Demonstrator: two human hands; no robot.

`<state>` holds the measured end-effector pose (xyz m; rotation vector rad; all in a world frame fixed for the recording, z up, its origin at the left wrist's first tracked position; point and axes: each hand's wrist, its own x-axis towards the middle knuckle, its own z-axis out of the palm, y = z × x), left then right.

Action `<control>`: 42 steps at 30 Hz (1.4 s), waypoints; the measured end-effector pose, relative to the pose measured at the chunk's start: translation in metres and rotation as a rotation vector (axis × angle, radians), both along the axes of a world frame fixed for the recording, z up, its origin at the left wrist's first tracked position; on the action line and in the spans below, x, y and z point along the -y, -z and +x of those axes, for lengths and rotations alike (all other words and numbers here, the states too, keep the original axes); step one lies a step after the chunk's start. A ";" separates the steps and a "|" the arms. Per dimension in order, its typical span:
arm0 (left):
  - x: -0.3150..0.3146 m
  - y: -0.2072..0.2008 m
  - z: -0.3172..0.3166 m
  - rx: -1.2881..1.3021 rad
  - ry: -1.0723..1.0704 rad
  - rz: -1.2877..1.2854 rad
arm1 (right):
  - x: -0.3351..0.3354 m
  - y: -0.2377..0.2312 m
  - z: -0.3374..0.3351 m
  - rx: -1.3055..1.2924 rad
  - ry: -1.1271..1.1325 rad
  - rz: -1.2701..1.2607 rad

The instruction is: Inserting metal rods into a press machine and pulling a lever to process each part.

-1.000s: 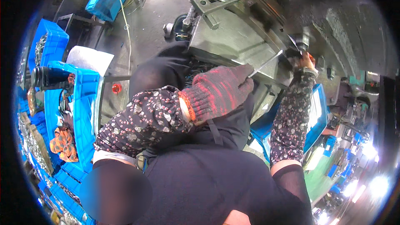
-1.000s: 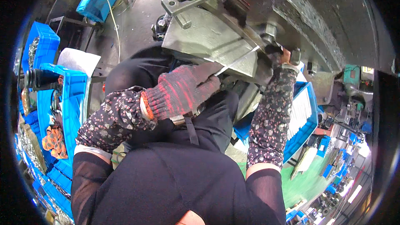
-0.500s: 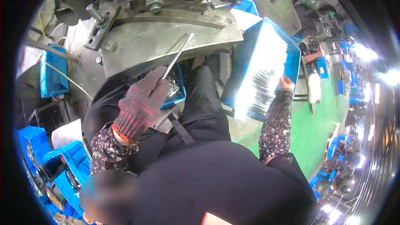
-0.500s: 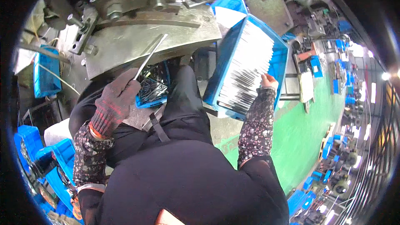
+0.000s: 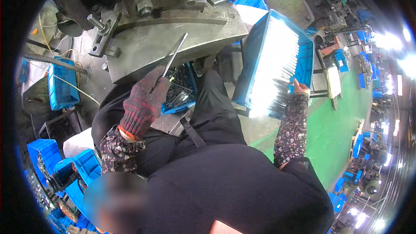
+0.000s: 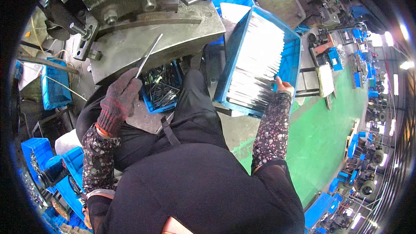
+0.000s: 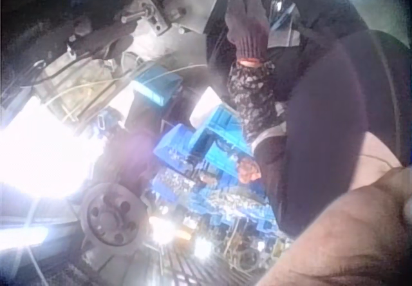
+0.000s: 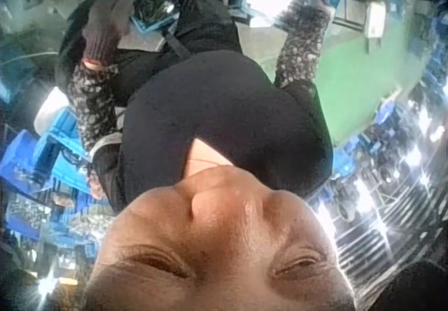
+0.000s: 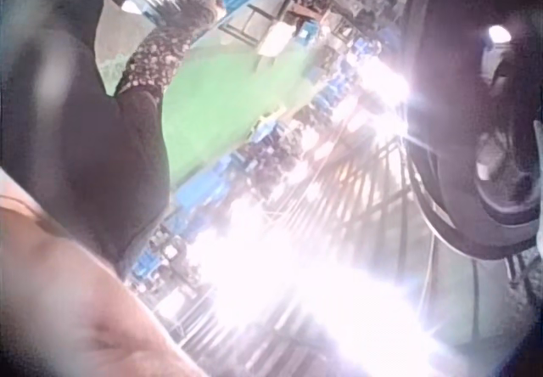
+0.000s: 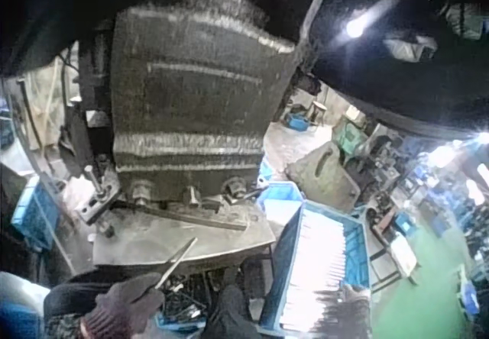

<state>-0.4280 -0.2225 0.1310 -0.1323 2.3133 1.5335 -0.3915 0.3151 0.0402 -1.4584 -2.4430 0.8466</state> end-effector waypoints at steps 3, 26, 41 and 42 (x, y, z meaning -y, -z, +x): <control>0.002 -0.003 0.010 0.131 -0.052 0.057 | -0.014 -0.004 0.007 -0.191 -0.026 -0.200; -0.018 0.040 -0.026 -0.415 0.033 -0.690 | 0.186 0.049 -0.138 -0.642 -0.279 -1.162; -0.028 -0.042 -0.053 -0.753 0.275 -0.744 | 0.172 0.014 -0.126 -0.642 -0.447 -1.134; -0.030 -0.045 -0.066 -0.654 0.290 -0.801 | 0.167 0.015 -0.130 -0.620 -0.445 -1.123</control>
